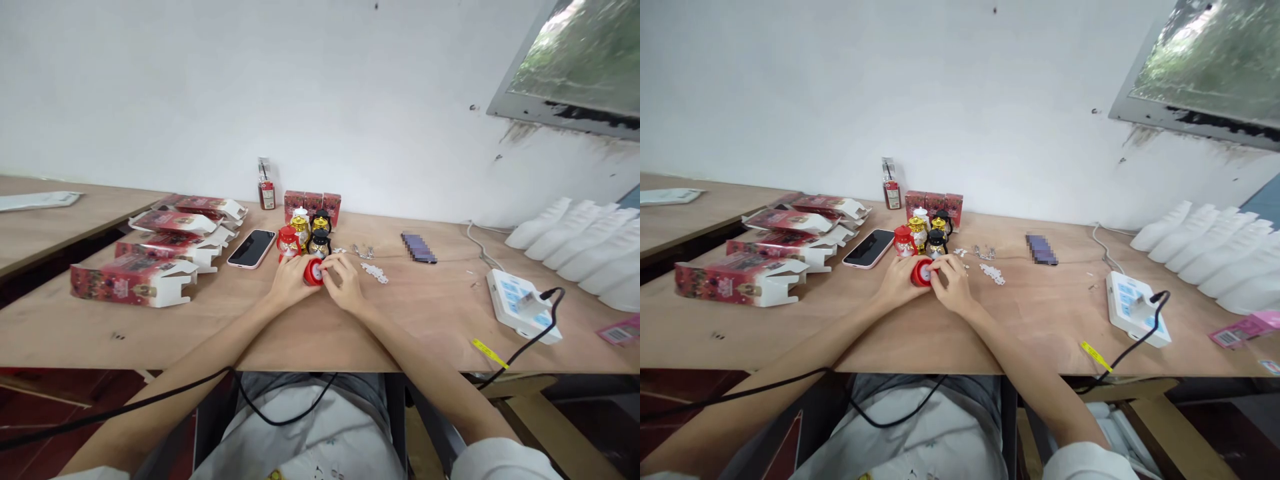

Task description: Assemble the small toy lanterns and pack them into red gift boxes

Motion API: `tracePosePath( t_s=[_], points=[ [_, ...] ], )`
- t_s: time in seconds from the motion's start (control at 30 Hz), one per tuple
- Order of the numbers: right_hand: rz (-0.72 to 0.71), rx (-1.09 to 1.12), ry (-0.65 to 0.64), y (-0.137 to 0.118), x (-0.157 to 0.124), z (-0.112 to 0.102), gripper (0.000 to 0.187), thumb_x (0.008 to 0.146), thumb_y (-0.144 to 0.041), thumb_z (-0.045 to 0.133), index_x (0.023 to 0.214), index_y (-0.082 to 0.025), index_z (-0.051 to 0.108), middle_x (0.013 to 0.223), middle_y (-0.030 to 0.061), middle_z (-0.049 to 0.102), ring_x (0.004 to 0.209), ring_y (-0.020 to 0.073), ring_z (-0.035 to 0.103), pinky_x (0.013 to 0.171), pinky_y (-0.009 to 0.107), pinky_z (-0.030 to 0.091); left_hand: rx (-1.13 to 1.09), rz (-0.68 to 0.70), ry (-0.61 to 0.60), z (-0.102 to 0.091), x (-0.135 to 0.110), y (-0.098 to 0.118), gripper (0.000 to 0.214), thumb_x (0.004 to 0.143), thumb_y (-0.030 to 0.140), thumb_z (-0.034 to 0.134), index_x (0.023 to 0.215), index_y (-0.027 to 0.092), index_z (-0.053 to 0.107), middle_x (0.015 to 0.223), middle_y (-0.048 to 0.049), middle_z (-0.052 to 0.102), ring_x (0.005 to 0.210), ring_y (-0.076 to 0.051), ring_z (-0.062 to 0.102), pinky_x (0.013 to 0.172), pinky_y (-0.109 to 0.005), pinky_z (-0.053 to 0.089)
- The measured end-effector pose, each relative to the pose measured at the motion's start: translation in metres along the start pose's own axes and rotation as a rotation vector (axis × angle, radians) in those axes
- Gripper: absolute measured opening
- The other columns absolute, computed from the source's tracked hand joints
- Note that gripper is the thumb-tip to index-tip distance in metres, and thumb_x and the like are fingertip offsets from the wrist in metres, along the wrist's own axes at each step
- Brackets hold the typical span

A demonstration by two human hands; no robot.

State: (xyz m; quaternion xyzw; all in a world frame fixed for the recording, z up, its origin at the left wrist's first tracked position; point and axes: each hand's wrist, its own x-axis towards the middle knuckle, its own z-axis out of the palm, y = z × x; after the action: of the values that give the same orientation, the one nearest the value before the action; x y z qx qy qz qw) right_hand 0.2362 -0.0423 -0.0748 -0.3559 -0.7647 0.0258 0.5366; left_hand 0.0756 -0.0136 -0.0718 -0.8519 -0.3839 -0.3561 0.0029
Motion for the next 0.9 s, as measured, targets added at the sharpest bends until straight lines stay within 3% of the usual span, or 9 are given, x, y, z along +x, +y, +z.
tracePosePath(
  t_s=[0.57, 0.9],
  points=[
    [0.014, 0.053, -0.014, 0.0018, -0.0006, -0.0003, 0.020, 0.082, -0.013, 0.047, 0.094, -0.021, 0.061, 0.091, 0.0066, 0.060, 0.090, 0.0197, 0.056, 0.081, 0.036, 0.046, 0.003, -0.010, -0.018, -0.0002, -0.0008, -0.0005, 0.042, 0.069, 0.029, 0.065, 0.107, 0.018, 0.053, 0.108, -0.0094, 0.067, 0.098, -0.026, 0.062, 0.086, -0.040, 0.040],
    [-0.017, 0.063, 0.012, 0.0069, -0.0042, 0.0022, 0.021, 0.082, -0.011, 0.044, 0.079, -0.021, 0.062, 0.085, 0.0063, 0.058, 0.084, 0.0182, 0.057, 0.075, 0.034, 0.048, 0.019, 0.018, -0.031, 0.0001, -0.0015, 0.0025, 0.037, 0.069, 0.029, 0.065, 0.103, 0.019, 0.055, 0.101, -0.0061, 0.068, 0.092, -0.024, 0.062, 0.082, -0.038, 0.040]
  ],
)
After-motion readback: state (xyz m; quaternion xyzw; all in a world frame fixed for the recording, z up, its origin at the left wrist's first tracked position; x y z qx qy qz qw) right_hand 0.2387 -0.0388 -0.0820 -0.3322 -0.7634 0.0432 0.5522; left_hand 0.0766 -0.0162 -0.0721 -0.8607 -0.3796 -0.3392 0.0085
